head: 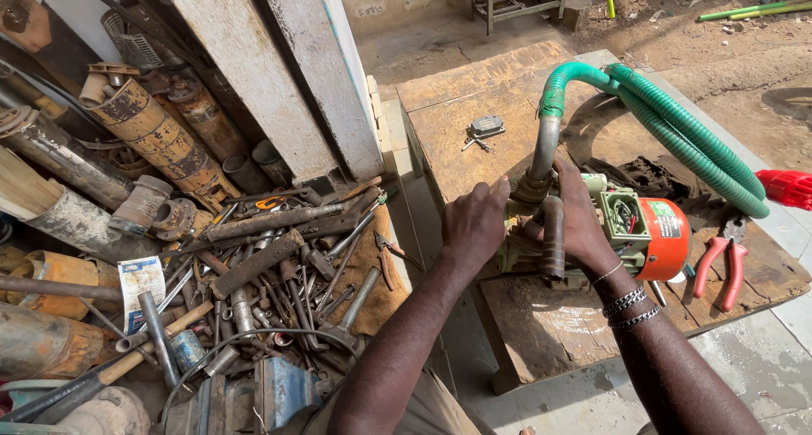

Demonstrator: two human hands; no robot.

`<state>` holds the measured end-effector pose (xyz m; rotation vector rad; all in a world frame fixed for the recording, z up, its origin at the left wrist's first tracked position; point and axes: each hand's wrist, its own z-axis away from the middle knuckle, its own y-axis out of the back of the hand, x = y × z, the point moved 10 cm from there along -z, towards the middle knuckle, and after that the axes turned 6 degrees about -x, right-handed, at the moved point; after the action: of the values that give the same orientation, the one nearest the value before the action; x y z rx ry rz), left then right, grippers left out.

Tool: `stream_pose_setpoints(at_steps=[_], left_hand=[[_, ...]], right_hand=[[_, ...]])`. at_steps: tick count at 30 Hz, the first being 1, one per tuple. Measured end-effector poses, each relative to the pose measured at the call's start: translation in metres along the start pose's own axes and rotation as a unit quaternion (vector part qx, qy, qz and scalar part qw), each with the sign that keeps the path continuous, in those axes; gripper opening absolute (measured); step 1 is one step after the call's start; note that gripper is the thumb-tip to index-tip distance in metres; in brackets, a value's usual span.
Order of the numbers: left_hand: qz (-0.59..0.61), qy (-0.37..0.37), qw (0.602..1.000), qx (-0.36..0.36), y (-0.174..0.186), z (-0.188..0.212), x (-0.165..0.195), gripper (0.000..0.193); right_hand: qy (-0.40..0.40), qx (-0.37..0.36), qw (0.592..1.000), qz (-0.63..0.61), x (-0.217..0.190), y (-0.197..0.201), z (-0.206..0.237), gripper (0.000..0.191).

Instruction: The person repairs an electric water pump on a wooden workbench outdoors. They hold the pump body and its metal pipe fitting, tighten the fitting by hand and with a wrench, then use a screwdriver to unscrew and reattach the pump's terminal cover box while handling its wiring.

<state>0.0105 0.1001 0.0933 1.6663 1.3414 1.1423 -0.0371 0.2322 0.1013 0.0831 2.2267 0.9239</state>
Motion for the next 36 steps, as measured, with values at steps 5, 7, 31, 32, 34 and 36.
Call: stream_pose_setpoints(at_steps=[5,7,31,32,34,36], left_hand=[[0.013,-0.009,1.000,0.000,0.003,0.003,-0.003,0.054],[0.021,0.006,0.998,-0.058,-0.008,-0.002,-0.008,0.058],[-0.044,-0.232,0.971,-0.032,-0.011,-0.030,-0.031,0.043],[-0.044,-0.250,0.967,-0.029,-0.010,-0.031,-0.033,0.046],[-0.051,-0.283,0.957,-0.025,-0.010,-0.035,-0.034,0.053],[-0.061,-0.308,0.949,-0.041,-0.013,-0.040,-0.037,0.054]], right_hand=[[0.018,0.001,1.000,-0.007,-0.003,0.000,-0.002,0.114],[0.000,-0.013,1.000,-0.017,0.002,-0.005,-0.003,0.117],[0.060,-0.052,0.997,-0.012,0.021,-0.013,-0.008,0.129],[0.055,-0.053,0.997,-0.002,0.022,-0.014,-0.008,0.129],[0.050,-0.052,0.997,-0.007,0.023,-0.013,-0.009,0.125],[0.038,-0.058,0.997,-0.017,0.023,-0.014,-0.012,0.122]])
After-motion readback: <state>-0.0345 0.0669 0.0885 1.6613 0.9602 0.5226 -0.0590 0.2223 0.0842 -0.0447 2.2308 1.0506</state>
